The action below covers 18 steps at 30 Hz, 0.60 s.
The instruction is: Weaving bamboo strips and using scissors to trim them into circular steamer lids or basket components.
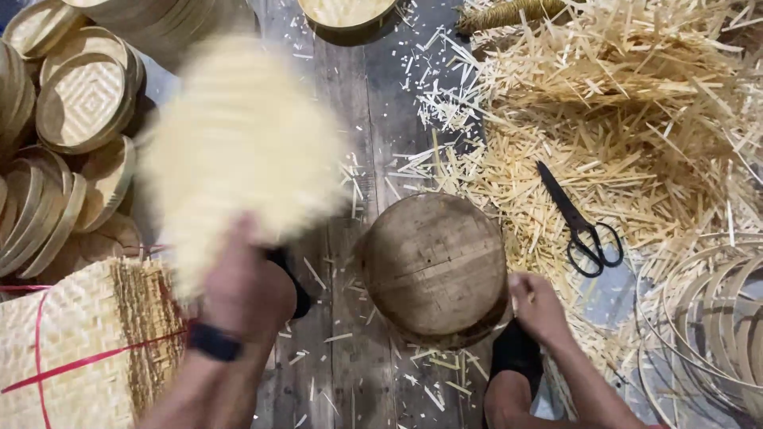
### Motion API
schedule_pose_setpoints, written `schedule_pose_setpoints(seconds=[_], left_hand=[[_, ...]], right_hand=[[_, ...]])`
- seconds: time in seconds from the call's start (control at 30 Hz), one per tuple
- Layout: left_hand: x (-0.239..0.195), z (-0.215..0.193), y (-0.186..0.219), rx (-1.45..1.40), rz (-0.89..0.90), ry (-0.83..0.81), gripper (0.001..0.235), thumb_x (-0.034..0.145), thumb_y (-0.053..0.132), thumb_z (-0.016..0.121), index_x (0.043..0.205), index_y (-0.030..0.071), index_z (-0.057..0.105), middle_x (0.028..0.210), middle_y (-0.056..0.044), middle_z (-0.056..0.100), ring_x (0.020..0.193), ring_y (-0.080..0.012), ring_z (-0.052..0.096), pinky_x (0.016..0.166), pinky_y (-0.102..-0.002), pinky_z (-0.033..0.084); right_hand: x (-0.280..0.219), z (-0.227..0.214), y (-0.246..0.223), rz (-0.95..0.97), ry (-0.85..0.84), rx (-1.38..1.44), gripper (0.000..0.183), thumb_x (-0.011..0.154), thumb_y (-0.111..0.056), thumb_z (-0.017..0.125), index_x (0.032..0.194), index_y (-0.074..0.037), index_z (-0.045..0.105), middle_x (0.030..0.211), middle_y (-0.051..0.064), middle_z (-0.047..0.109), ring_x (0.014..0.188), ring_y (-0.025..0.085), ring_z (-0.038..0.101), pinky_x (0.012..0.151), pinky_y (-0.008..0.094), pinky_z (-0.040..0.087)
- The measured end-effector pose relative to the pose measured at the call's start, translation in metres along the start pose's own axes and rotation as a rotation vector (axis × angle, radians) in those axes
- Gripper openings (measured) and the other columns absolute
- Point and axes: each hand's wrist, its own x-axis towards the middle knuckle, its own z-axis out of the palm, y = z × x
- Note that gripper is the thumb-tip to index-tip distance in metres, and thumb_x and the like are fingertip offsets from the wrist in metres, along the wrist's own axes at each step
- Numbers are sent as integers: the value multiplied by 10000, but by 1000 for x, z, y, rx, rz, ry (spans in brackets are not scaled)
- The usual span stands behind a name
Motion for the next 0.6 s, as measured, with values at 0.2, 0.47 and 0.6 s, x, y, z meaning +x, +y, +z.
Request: schedule_pose_setpoints(seconds=[0.2,0.47,0.6], left_hand=[[-28,94,137,76,413,-250,584,885,78,540,1456,-4,450,1491,-264,511,1392,-344,470,1141,-510,328],[16,104,75,-477,-553,-185,616,902,386,715,1351,7,528,1248,-184,653,1128,-269,641,1110,-408,431],[16,183,-35,-704,-968,6,619,739,344,939,1082,-63,623,997,-139,664,852,-204,608,765,-400,532]], right_hand=[[28,-33,-24,267,-192,831,490,895,-450,590,1044,4,696,802,64,683,698,168,611,624,332,493],[39,-7,-7,147,-14,391,277,879,-193,772,1041,13,681,716,3,618,579,83,487,494,260,392],[37,-9,-19,103,145,204,399,868,-241,805,1117,34,656,829,77,664,709,127,583,603,267,475]])
